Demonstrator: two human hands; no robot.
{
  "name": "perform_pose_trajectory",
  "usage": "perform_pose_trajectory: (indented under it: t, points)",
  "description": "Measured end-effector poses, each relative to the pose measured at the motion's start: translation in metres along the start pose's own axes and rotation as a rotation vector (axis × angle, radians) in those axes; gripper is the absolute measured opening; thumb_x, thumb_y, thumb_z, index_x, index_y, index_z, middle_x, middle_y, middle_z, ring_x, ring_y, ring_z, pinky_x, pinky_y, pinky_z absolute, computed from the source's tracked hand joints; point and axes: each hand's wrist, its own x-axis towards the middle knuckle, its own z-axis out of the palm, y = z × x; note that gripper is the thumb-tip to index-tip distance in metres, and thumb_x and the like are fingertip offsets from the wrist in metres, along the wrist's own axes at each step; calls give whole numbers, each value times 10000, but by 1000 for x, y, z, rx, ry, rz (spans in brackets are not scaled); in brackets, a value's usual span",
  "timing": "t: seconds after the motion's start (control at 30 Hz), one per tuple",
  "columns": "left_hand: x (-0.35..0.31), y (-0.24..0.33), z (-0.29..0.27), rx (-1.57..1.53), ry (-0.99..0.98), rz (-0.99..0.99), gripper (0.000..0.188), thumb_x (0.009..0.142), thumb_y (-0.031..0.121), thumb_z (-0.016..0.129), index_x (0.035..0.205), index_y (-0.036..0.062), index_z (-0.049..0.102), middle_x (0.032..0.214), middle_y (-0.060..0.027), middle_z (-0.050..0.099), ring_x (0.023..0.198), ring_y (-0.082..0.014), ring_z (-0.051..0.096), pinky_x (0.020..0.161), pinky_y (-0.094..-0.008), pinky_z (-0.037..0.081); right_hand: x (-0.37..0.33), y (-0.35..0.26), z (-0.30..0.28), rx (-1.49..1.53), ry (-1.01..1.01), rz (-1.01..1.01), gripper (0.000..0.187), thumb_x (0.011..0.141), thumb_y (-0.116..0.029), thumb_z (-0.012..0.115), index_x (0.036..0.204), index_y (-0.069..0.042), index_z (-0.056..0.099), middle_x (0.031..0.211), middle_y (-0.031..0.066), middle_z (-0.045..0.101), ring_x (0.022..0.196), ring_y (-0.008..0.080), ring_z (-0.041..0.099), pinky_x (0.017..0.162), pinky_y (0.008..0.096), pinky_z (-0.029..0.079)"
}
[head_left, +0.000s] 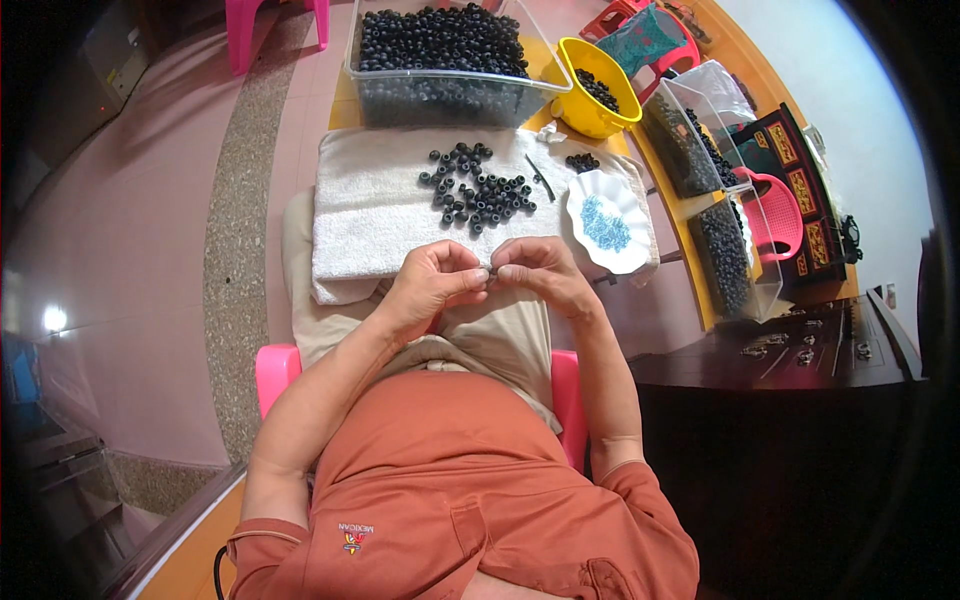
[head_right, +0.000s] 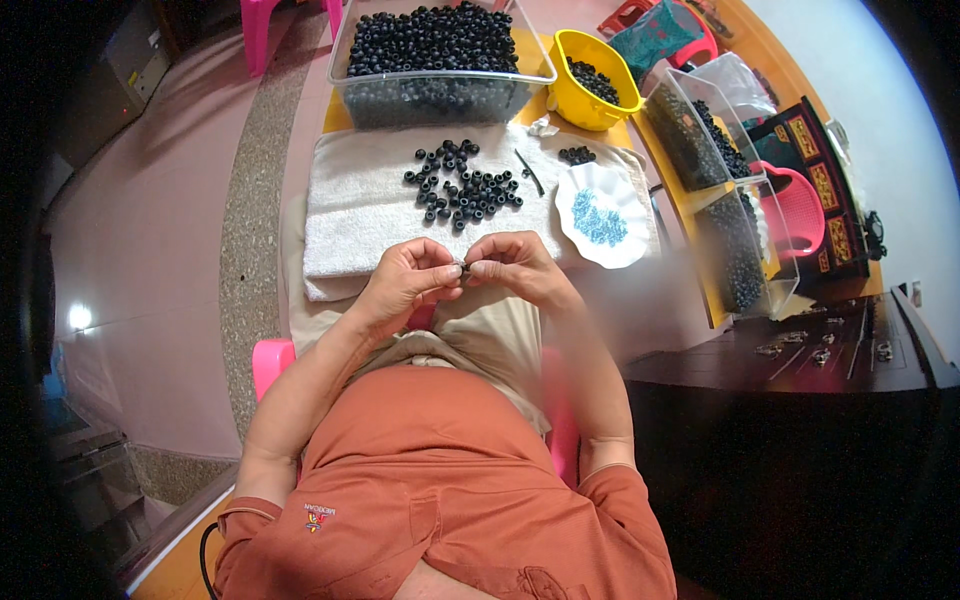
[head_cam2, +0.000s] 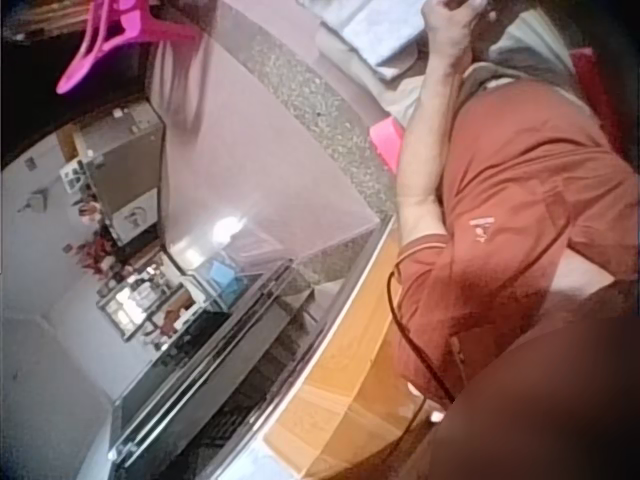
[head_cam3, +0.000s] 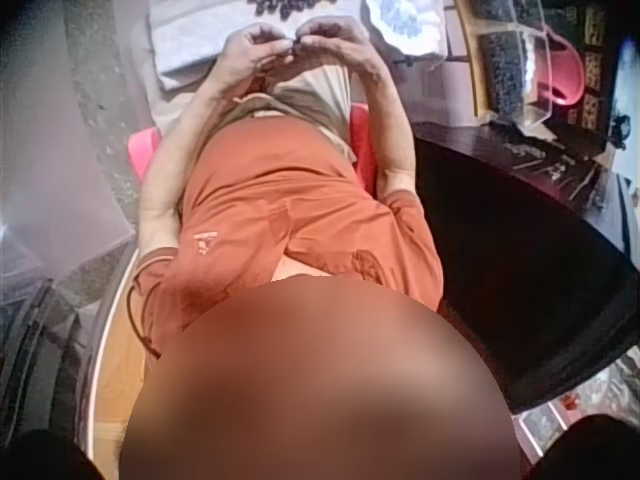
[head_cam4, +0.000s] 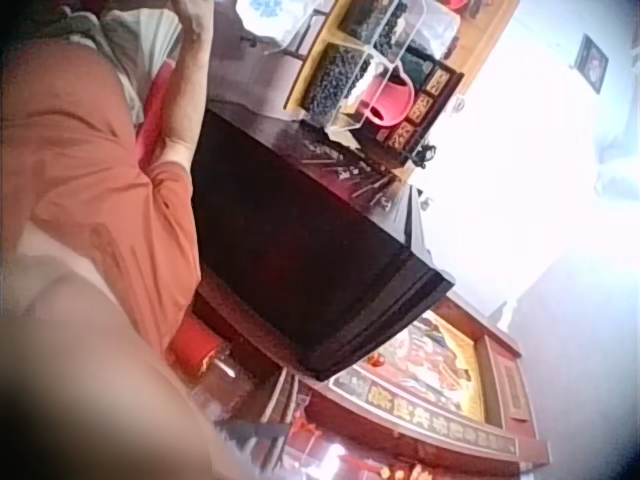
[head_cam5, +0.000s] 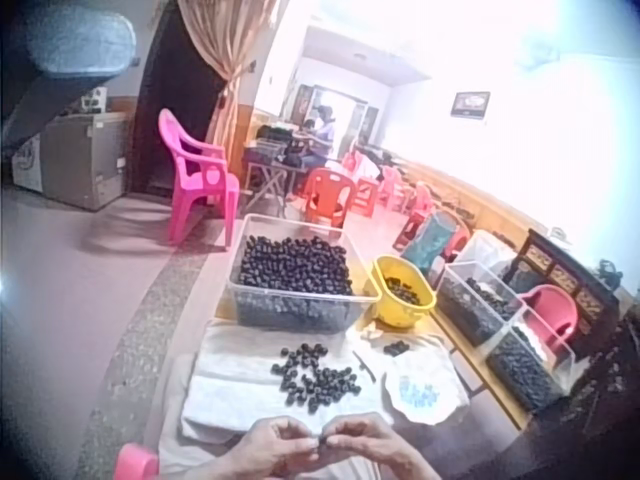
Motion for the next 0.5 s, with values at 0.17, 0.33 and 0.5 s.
perform_pose_trajectory:
  t: [0.17,0.33,0.5]
  points:
    - [1,-1,-1,54,-8,1,160,854,38,702,962,17,586,895,-52,638,768,-135,650,722,-265,578,0,-2,1,2,-10,1,124,899,-13,640,1016,25,647,933,52,677,868,107,650,775,228,528]
    - [2,-4,-3,74,-23,1,157,856,36,700,962,13,587,886,-59,642,764,-132,650,716,-254,573,0,-4,3,-49,-25,2,101,884,-9,652,979,25,660,959,44,660,894,99,621,805,233,504]
    - [0,-2,0,109,-29,-8,151,857,34,696,960,8,588,872,-66,652,768,-125,651,707,-247,568,0,-5,3,-62,-48,35,102,869,-10,668,965,25,666,979,42,644,925,106,605,841,247,489]
